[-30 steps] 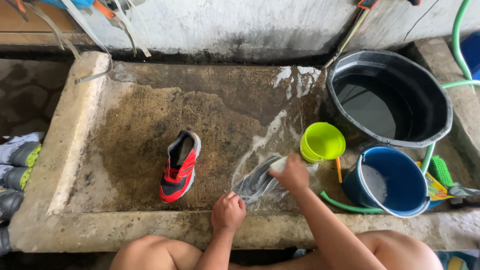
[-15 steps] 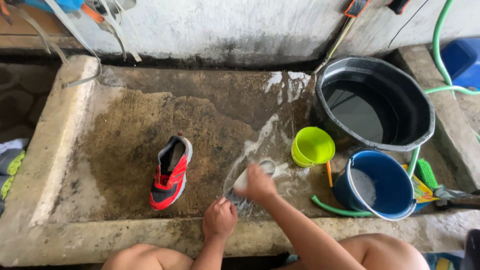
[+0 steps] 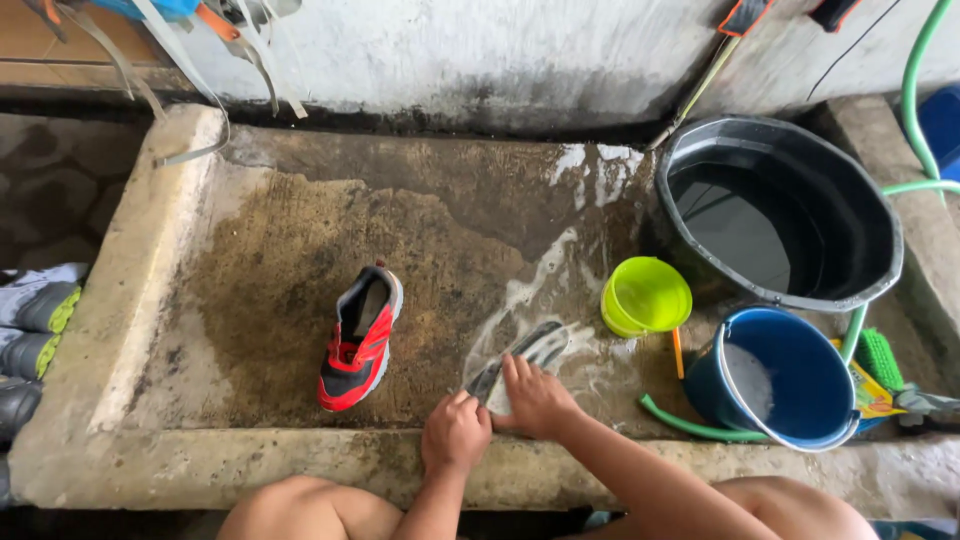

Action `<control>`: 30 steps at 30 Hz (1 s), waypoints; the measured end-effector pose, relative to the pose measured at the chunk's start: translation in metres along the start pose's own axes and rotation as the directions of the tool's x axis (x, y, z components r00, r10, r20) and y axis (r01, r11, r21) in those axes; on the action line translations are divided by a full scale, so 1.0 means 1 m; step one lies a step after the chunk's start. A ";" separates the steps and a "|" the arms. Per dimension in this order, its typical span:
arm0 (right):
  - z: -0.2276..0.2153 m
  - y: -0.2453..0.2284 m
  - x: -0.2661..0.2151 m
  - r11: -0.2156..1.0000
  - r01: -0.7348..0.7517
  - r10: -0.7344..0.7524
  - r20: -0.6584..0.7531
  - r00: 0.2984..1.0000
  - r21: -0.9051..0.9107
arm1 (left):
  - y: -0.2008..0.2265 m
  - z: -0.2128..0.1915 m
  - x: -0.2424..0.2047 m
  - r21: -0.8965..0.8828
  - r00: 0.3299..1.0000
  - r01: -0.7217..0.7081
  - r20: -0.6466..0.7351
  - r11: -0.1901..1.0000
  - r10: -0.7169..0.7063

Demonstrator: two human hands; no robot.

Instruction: Washing a pair of sneakers and their insoles by hand using a brush and soapy water

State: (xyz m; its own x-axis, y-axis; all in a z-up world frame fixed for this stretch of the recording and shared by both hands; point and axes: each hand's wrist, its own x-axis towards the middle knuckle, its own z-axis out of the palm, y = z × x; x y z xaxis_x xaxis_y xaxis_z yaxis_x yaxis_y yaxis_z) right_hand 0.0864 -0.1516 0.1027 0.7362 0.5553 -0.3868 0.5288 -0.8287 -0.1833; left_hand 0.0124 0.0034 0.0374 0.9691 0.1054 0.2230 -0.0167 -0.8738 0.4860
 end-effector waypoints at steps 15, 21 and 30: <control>-0.013 0.048 -0.052 0.947 -0.313 0.303 0.129 0.944 0.071 | 0.013 -0.022 0.008 0.047 0.976 0.135 0.169 0.990 -0.141; -0.017 0.101 -0.098 0.715 -0.638 0.591 0.239 0.770 0.286 | 0.024 -0.040 0.018 0.146 0.879 0.237 0.388 0.960 -0.276; 0.067 0.175 -0.078 0.692 -0.518 0.673 -0.190 0.715 0.502 | -0.033 0.053 0.020 0.072 0.862 0.319 0.393 0.945 -0.321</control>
State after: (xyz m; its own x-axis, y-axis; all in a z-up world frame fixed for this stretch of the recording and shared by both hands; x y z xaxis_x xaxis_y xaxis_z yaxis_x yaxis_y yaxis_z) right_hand 0.0929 -0.3444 0.0405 0.9624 -0.1474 -0.2282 -0.2275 -0.8964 -0.3805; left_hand 0.0457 0.0092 -0.0191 0.9374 0.1846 -0.2953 0.3107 -0.8262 0.4699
